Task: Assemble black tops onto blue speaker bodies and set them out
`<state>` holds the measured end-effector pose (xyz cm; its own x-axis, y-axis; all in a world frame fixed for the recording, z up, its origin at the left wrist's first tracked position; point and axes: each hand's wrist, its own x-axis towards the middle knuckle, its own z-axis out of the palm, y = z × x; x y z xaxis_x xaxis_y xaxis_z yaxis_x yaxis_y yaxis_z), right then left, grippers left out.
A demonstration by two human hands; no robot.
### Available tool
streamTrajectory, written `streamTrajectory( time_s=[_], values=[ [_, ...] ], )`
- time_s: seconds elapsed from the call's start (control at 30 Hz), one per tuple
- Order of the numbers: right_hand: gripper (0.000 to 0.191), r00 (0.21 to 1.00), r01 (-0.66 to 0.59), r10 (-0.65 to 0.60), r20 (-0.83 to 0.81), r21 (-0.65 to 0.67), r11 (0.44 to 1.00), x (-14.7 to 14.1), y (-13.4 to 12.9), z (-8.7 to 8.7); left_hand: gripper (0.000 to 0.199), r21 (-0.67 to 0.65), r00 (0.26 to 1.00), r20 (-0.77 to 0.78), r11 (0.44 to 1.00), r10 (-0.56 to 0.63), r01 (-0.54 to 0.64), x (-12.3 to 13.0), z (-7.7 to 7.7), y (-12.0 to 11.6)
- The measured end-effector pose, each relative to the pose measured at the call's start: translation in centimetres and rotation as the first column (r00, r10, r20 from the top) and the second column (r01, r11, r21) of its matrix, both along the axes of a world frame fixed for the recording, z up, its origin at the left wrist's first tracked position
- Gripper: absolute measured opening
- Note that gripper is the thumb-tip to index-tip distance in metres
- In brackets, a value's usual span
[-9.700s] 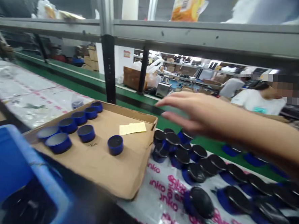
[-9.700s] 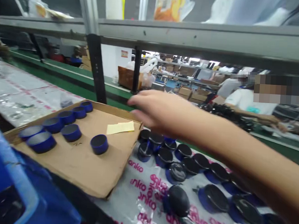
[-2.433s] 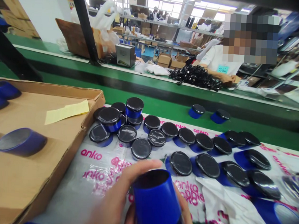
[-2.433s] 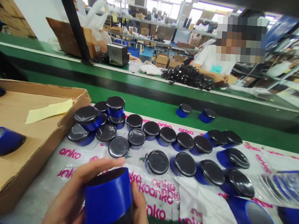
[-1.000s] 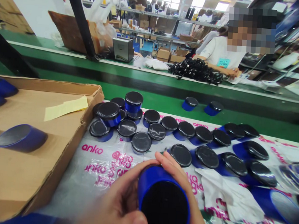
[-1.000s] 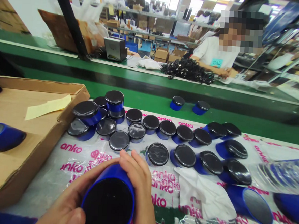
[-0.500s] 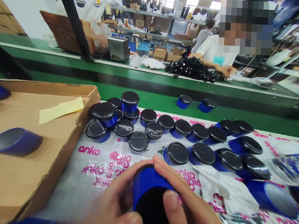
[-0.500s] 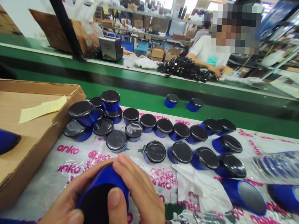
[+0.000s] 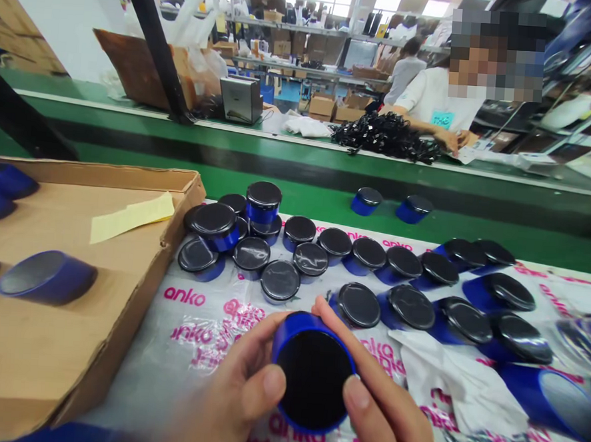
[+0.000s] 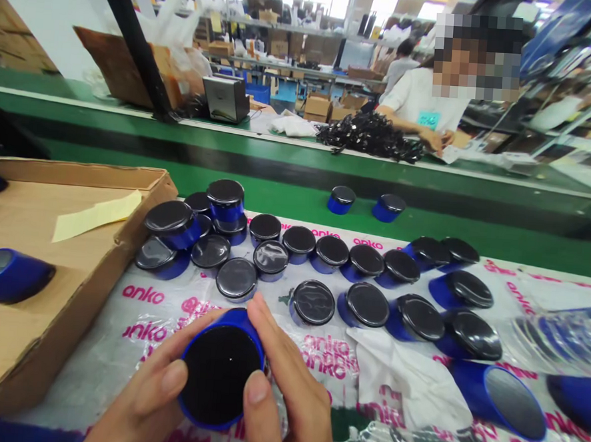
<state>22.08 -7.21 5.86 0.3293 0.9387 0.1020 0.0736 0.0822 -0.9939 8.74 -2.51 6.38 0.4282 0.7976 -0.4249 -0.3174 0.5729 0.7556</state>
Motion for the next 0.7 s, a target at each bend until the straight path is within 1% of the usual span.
streamTrajectory(
  time_s=[0.1,0.2,0.27,0.33,0.4,0.47,0.57,0.7],
  values=[
    [0.026,0.996,0.085,-0.084,-0.040,0.008,0.996,-0.1,0.6,-0.2,0.054,-0.020,1.000,-0.004,1.000,0.019,-0.019,0.0,0.0,-0.1],
    [0.026,0.994,0.101,-0.100,-0.049,0.022,0.995,-0.2,0.6,-0.2,0.049,-0.022,1.000,0.021,1.000,0.006,-0.005,0.1,-0.1,-0.1],
    [0.030,0.998,0.068,-0.067,-0.010,0.078,0.995,-0.2,0.5,0.0,0.048,-0.005,0.999,0.034,1.000,0.012,-0.011,0.1,0.0,-0.1],
    [0.037,0.999,0.001,-0.007,0.054,0.126,0.992,0.1,0.2,0.2,0.047,0.013,0.999,0.041,1.000,0.010,-0.011,-0.1,0.2,0.0],
    [0.046,0.990,-0.079,0.064,0.122,0.126,0.989,0.4,0.0,0.2,0.042,0.034,0.997,0.071,0.999,-0.008,0.005,-0.2,0.6,0.1],
    [0.054,0.977,-0.135,0.116,0.177,0.098,0.986,0.6,-0.2,0.1,0.037,0.055,0.993,0.109,0.998,-0.035,0.029,-0.4,0.9,0.1],
    [0.055,0.968,-0.153,0.133,0.211,0.080,0.985,0.6,-0.4,-0.3,0.036,0.075,0.988,0.144,0.997,-0.046,0.035,-0.4,1.0,0.2],
    [0.051,0.974,-0.130,0.113,0.196,0.080,0.988,0.3,-0.2,-0.3,0.032,0.104,0.989,0.150,0.994,-0.001,-0.015,-0.2,0.7,0.1]
  ],
)
